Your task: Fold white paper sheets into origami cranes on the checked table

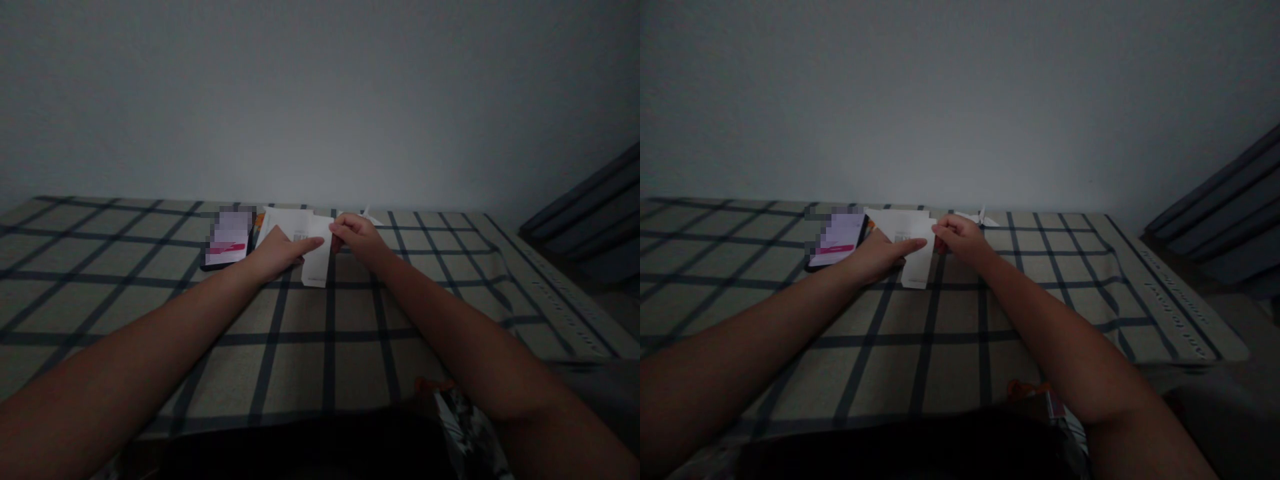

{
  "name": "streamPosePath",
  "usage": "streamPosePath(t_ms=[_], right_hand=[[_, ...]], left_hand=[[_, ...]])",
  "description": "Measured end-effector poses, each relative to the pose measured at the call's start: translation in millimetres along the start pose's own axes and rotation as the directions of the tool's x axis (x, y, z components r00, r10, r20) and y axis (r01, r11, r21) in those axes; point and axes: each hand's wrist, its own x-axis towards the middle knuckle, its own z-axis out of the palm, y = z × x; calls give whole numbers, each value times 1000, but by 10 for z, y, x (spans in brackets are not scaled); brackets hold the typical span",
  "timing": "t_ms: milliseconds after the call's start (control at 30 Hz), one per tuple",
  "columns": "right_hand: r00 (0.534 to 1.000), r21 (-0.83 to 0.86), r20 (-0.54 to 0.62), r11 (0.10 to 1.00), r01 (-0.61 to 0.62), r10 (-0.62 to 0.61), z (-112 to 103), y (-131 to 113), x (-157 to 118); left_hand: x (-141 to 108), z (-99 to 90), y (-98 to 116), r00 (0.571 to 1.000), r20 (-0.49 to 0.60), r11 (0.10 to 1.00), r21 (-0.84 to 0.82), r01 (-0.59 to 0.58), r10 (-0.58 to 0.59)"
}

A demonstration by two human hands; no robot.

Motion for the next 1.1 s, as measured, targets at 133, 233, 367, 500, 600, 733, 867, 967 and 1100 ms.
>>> streamPosePath(t_ms=[133, 233, 367, 500, 600, 733, 867, 967, 1100], right_hand=[[1000, -18, -20, 1000, 20, -20, 5, 5, 9], [999, -43, -30, 999, 16, -18, 3, 12, 22], [997, -59, -81, 998, 16, -21, -7, 21, 34], [997, -84, -75, 996, 8, -14, -19, 18, 28], [997, -49, -67, 999, 22, -25, -24, 9, 20], [998, 15, 61, 1000, -3, 2, -28, 9, 22], [990, -6, 131, 998, -60, 60, -42, 44, 37], [980, -15, 187, 997, -71, 72, -73, 74, 41], [970, -101, 238, 994, -31, 54, -126, 71, 42]], left_hand=[[-2, 0, -13, 1000, -2, 1000, -26, 14, -14], [-13, 0, -6, 999, 7, 998, -27, 49, -49], [-18, -11, 0, 996, 15, 996, -29, 86, -86], [-12, -13, 3, 998, 21, 998, -25, 55, -55], [-5, -5, 12, 998, 18, 996, -56, 65, -64], [-1, -3, 1, 997, -25, 995, -64, 70, -72], [1, -17, -21, 996, -58, 997, -30, 69, -71], [5, -32, -1, 997, -63, 999, -4, 40, -41], [11, -61, 63, 998, -44, 993, 110, -35, 40]])
